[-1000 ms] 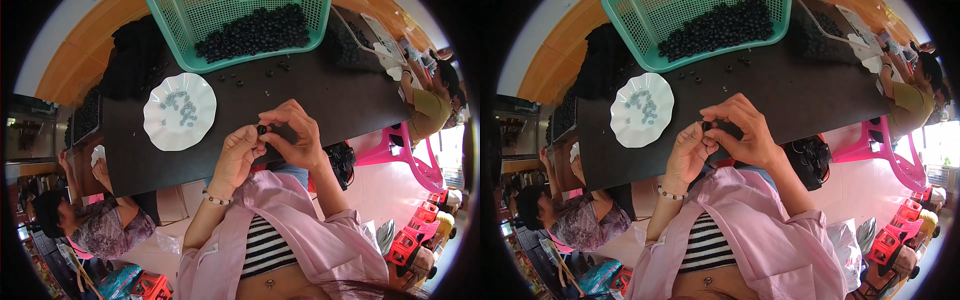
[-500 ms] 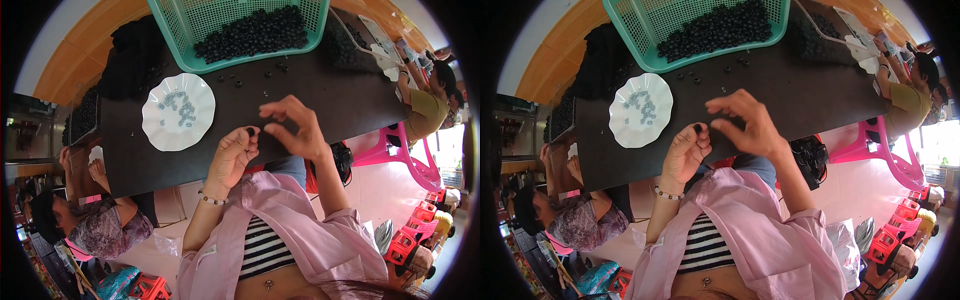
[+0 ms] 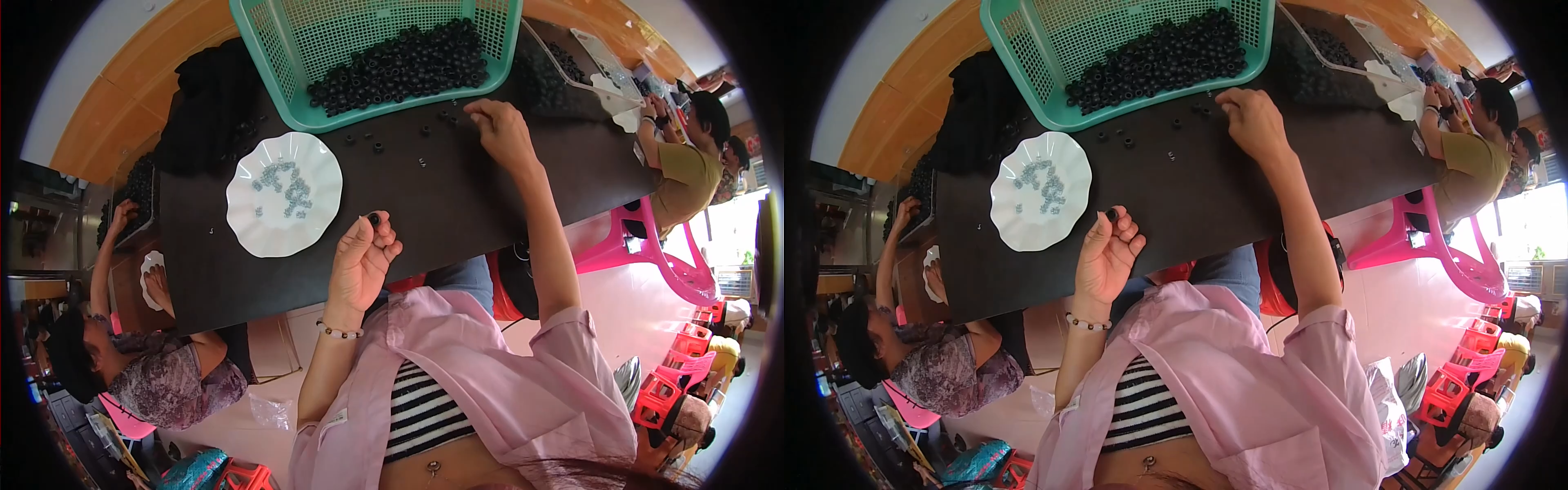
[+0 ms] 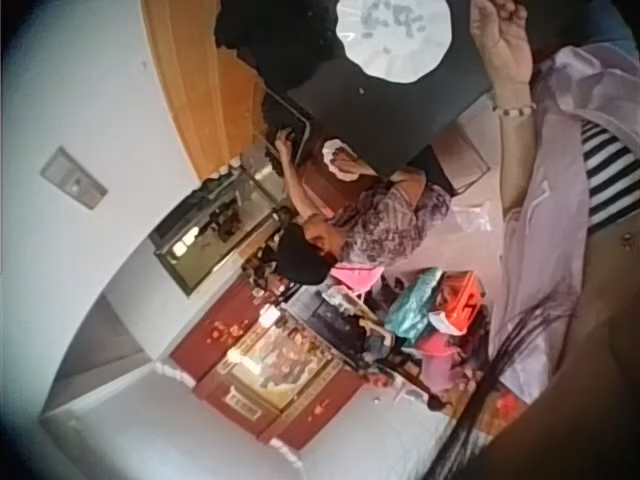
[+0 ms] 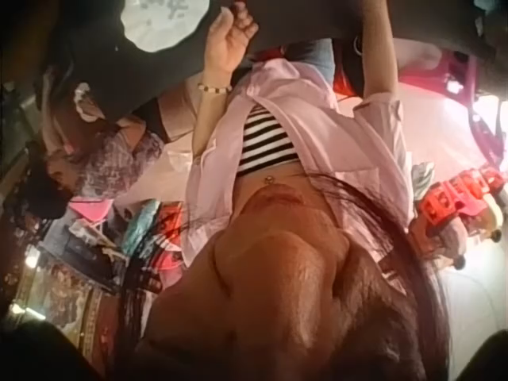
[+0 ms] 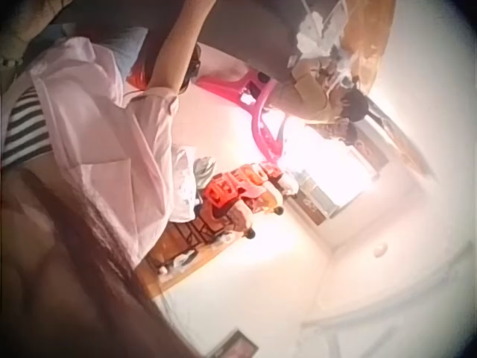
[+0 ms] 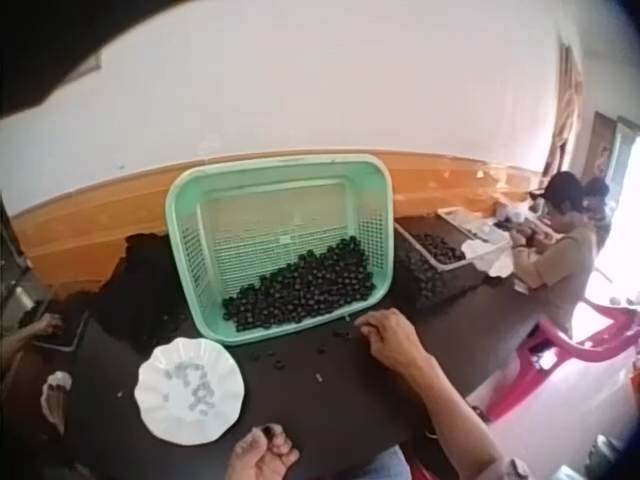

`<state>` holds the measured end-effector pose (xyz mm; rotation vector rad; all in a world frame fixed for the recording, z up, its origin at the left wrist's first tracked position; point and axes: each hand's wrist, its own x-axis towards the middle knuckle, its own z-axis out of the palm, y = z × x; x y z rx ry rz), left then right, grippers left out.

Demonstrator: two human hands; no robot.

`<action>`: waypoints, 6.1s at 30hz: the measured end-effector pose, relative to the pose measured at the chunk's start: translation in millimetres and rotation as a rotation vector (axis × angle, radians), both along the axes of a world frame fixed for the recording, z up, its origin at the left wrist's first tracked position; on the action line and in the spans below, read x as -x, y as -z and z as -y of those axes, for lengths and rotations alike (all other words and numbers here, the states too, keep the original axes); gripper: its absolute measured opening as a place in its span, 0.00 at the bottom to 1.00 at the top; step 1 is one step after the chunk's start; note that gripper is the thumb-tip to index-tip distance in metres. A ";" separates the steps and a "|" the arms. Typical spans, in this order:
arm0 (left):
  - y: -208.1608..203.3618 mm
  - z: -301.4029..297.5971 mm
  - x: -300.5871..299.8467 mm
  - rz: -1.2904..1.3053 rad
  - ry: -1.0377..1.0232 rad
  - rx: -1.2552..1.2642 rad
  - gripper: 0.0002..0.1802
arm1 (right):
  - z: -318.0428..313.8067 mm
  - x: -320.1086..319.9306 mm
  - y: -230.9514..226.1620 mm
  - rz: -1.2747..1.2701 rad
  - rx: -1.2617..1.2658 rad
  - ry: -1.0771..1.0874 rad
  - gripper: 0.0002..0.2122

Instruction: Manually assembling small black rings by inserting white pins or inserts into them at a workspace.

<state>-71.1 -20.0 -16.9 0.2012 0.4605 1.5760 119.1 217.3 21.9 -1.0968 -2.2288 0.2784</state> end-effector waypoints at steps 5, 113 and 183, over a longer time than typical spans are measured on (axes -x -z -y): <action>-0.2 0.3 -2.1 -0.073 -0.012 -0.015 0.17 | -22.7 9.6 3.2 0.013 -0.055 -0.004 0.08; 8.9 2.7 4.3 0.032 0.044 -0.128 0.16 | 26.2 137.9 -9.1 0.344 -0.054 -0.314 0.04; 1.3 15.4 -9.7 -0.036 -0.047 -0.007 0.09 | 153.2 51.6 -31.7 -0.606 0.978 -0.447 0.07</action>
